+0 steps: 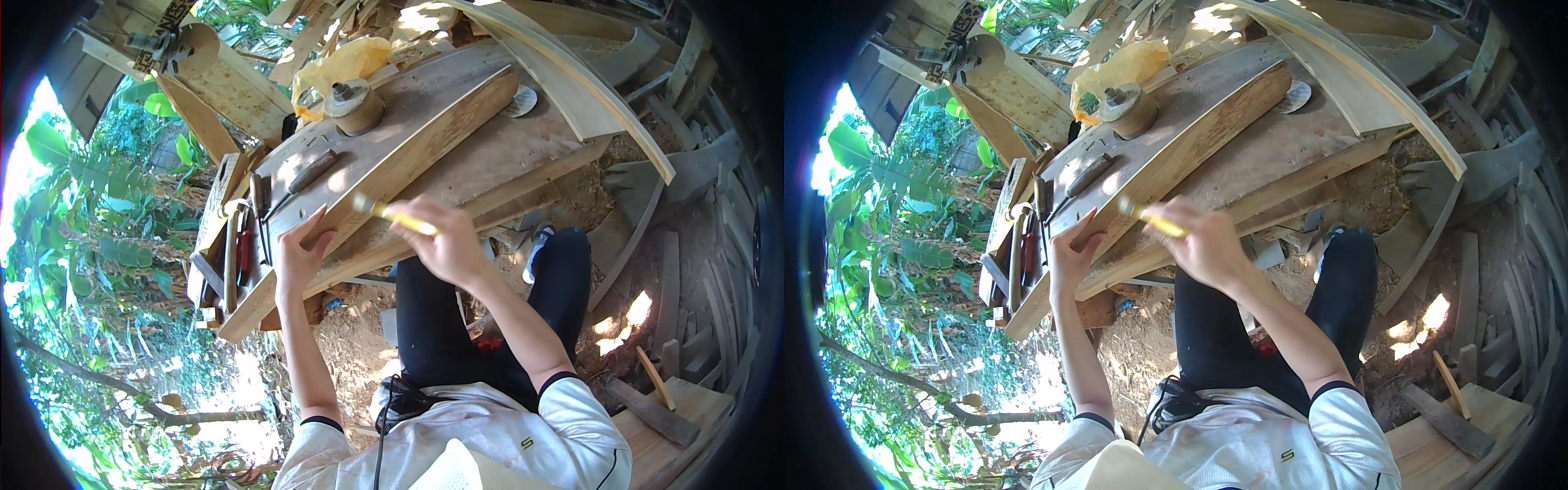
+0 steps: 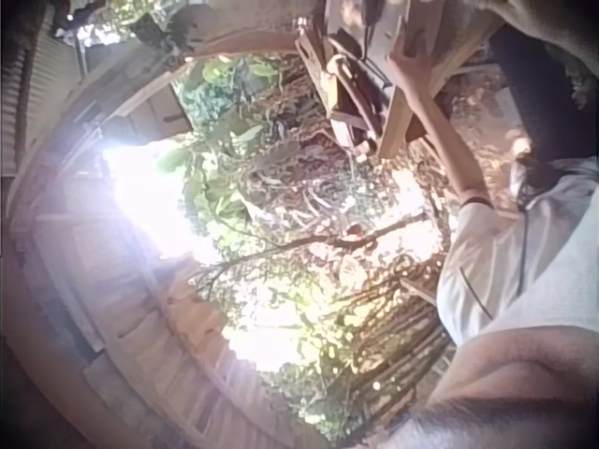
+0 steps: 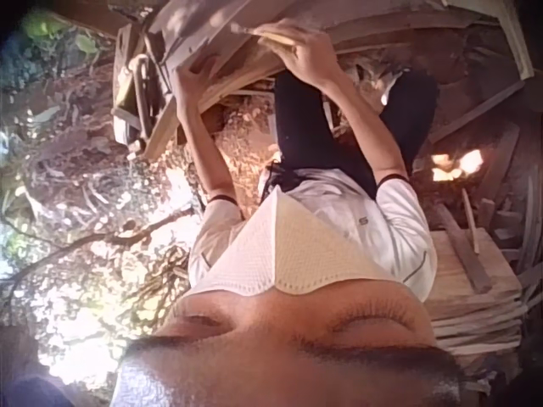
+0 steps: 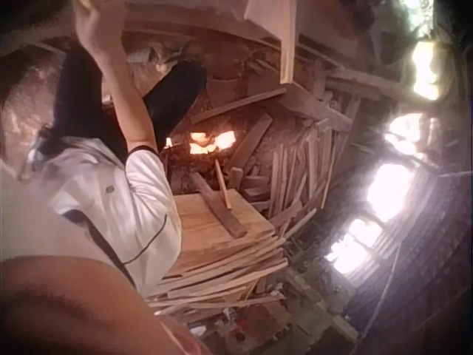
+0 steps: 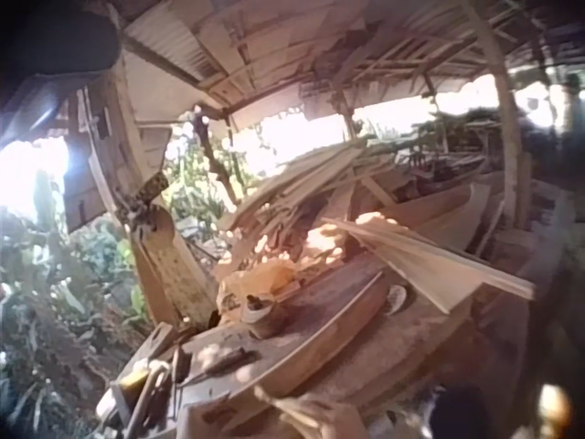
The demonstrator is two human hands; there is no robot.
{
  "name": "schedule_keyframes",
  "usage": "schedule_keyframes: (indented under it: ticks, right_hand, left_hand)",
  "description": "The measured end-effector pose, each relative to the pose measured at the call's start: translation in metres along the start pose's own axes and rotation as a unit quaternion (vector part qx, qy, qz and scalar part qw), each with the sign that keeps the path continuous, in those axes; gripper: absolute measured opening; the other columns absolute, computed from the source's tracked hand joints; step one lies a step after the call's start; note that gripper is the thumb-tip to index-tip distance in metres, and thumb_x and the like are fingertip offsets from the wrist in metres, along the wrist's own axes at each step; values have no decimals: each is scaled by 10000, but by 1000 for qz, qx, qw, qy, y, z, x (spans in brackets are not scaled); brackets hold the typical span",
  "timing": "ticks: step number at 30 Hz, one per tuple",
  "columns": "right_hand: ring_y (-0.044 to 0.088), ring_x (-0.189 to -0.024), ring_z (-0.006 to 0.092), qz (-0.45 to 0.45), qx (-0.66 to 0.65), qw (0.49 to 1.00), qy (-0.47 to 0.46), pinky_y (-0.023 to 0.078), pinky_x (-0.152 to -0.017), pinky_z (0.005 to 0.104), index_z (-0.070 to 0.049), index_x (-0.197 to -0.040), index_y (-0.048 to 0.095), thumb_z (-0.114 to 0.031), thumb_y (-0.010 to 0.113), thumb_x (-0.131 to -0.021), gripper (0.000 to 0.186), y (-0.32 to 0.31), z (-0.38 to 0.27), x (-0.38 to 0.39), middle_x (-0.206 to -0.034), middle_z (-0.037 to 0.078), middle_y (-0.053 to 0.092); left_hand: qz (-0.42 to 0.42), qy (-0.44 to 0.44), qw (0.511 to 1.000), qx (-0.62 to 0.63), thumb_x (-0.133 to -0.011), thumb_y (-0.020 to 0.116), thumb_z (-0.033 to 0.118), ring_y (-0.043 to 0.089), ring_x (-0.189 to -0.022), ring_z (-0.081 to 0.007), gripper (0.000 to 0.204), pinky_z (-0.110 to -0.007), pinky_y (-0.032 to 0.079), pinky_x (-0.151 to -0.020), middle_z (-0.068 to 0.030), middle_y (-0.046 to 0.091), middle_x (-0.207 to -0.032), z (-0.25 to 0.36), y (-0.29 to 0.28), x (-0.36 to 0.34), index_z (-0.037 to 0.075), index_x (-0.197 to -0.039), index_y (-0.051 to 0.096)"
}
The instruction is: The person cleans a wooden plank with a brush and then smooths it by hand. They then use a hammer to drive a nail into the plank.
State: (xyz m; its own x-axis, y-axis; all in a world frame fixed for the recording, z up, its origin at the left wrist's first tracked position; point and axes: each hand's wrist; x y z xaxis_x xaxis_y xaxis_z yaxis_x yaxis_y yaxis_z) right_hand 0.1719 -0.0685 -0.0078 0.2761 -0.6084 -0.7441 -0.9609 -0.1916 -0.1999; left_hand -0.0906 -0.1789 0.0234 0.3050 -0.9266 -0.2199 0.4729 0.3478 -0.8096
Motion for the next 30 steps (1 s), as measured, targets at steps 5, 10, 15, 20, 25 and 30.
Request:
schedule_keyframes:
  ticks: [5,10,15,20,25,30]
  right_hand:
    - [662,-620,115,71,-47,989,123,506,-512,247,-93,-1164,749,-152,693,-992,190,-3,4,4,-1016,91,769]
    - [710,-715,132,120,-115,965,203,561,-571,264,-12,-1178,725,-147,658,-1021,218,-42,44,-5,-1060,129,763]
    - [704,-797,102,113,-48,985,118,539,-572,224,-32,-1262,693,-208,595,-1070,278,-56,54,-7,-1043,93,755]
    - [745,-735,173,214,17,963,161,578,-608,263,-10,-1198,714,-185,640,-1038,248,-103,79,-37,-1073,136,764]
    - [767,-801,153,121,-40,959,255,542,-561,241,-31,-1195,718,-317,589,-1074,337,-111,84,-45,-985,97,777]
    - [767,-782,175,195,60,969,142,564,-591,274,-46,-1190,734,-323,587,-1071,336,-112,101,-56,-1022,131,775]
  left_hand:
    - [34,39,998,-23,-832,842,174,767,-872,-270,489,-333,560,-788,-165,775,-1056,-1,3,2,169,-1308,730]
    - [13,9,999,-28,-850,810,84,734,-913,-140,503,-305,546,-864,-156,789,-1050,6,0,3,111,-1341,706]
    - [43,45,998,-30,-836,831,131,755,-845,-233,469,-321,554,-783,-165,779,-1008,11,4,1,155,-1296,740]
    - [30,19,999,-24,-842,818,106,758,-849,-224,474,-329,556,-802,-180,778,-1003,7,3,2,136,-1307,732]
    - [47,41,997,-36,-839,822,115,757,-850,-224,485,-333,553,-804,-182,777,-1004,4,2,5,140,-1314,727]
    - [34,33,998,-42,-843,821,124,756,-857,-213,493,-334,550,-803,-185,775,-995,6,2,2,134,-1326,718]
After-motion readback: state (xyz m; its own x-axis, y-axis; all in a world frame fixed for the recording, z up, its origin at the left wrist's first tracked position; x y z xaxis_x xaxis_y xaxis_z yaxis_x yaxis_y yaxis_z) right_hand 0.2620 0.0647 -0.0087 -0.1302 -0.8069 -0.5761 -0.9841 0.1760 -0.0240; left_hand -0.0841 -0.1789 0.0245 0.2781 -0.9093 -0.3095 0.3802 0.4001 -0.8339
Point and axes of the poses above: each hand's wrist, its own x-axis away from the middle knuckle, its own y-axis out of the palm, z = x × y
